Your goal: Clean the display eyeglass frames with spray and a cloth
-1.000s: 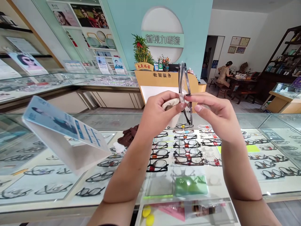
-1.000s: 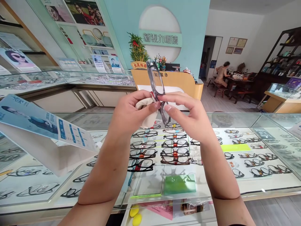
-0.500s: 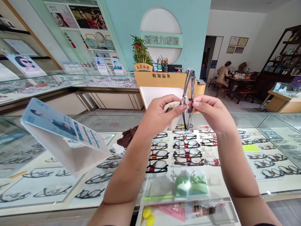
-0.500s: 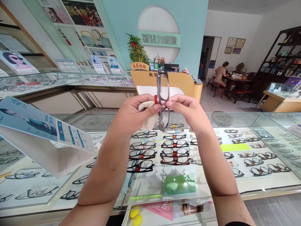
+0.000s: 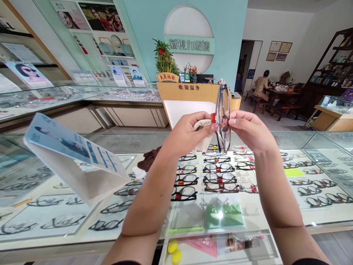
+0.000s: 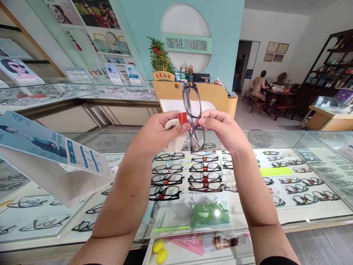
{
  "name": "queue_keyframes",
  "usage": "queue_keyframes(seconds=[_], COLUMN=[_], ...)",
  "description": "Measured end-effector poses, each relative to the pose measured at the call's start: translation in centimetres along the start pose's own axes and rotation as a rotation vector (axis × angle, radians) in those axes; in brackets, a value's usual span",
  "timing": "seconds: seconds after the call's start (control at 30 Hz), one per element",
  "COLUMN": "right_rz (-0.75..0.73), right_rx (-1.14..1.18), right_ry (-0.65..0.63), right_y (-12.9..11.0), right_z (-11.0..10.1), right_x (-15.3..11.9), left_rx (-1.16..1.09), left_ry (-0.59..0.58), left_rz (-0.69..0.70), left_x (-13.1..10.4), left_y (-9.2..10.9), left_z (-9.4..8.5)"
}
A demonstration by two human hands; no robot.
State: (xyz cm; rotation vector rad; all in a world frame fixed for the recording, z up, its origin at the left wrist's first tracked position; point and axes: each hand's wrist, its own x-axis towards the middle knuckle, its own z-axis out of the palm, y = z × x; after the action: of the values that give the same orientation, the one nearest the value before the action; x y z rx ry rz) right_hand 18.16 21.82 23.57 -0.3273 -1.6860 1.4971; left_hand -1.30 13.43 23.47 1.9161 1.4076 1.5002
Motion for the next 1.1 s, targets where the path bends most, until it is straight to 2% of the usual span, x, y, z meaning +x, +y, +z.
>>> queue_keyframes(seconds=[0.1, 0.23, 0.3, 0.37, 0.5, 0.57, 0.63, 0.77, 0.9, 0.93, 1.0, 1.1], right_rz=[-0.003, -0.006, -0.013, -0.017, 0.005, 0.019, 0.031, 0.025, 0.007, 0.005, 0.005, 0.013], right_rx=[-0.006, 0.003, -0.010, -0.039, -0.132, -0.186, -0.200, -0.109, -0.045, -0.037, -0.028, -0.002], right_ry=[-0.012, -0.020, -0.013, 0.002, -0.010, -0.033, -0.054, -0.034, 0.005, 0.010, 0.015, -0.002], right_y=[0.0, -0.3, -0.7, -1.0, -1.5, -1.6, -1.7, -1.6, -1.6, -1.6, -1.6, -1.7], right_z=[0.1, 0.0, -0.3, -0.7, -1.6, -1.8, -1.8, -2.2, -3.1, -3.2, -3.3, -2.8], right_x=[0.0, -0.1, -0.2, -0.3, -0.5, -0.5, -0.6, -0.7, -0.9, -0.9, -1.0, -1.1], left_rx=[-0.034, -0.106, -0.083, 0.013, 0.244, 0.321, 0.372, 0.424, 0.501, 0.510, 0.518, 0.547], left_ry=[-0.035, -0.013, 0.058, 0.181, 0.463, 0.556, 0.600, 0.598, 0.736, 0.744, 0.659, 0.362], left_rz=[-0.018, -0.068, -0.064, -0.016, 0.158, 0.237, 0.263, 0.211, 0.253, 0.267, 0.293, 0.376], left_x=[0.1, 0.2, 0.2, 0.3, 0.4, 0.6, 0.6, 0.5, 0.0, -0.2, -0.6, -1.1], left_y=[0.0, -0.6, -1.0, -1.3, -2.0, -2.4, -2.6, -2.7, -2.2, -2.0, -1.4, -0.6], left_z=[0.0, -0.1, -0.4, -0.9, -1.8, -2.1, -2.2, -2.4, -2.6, -2.5, -2.2, -1.1])
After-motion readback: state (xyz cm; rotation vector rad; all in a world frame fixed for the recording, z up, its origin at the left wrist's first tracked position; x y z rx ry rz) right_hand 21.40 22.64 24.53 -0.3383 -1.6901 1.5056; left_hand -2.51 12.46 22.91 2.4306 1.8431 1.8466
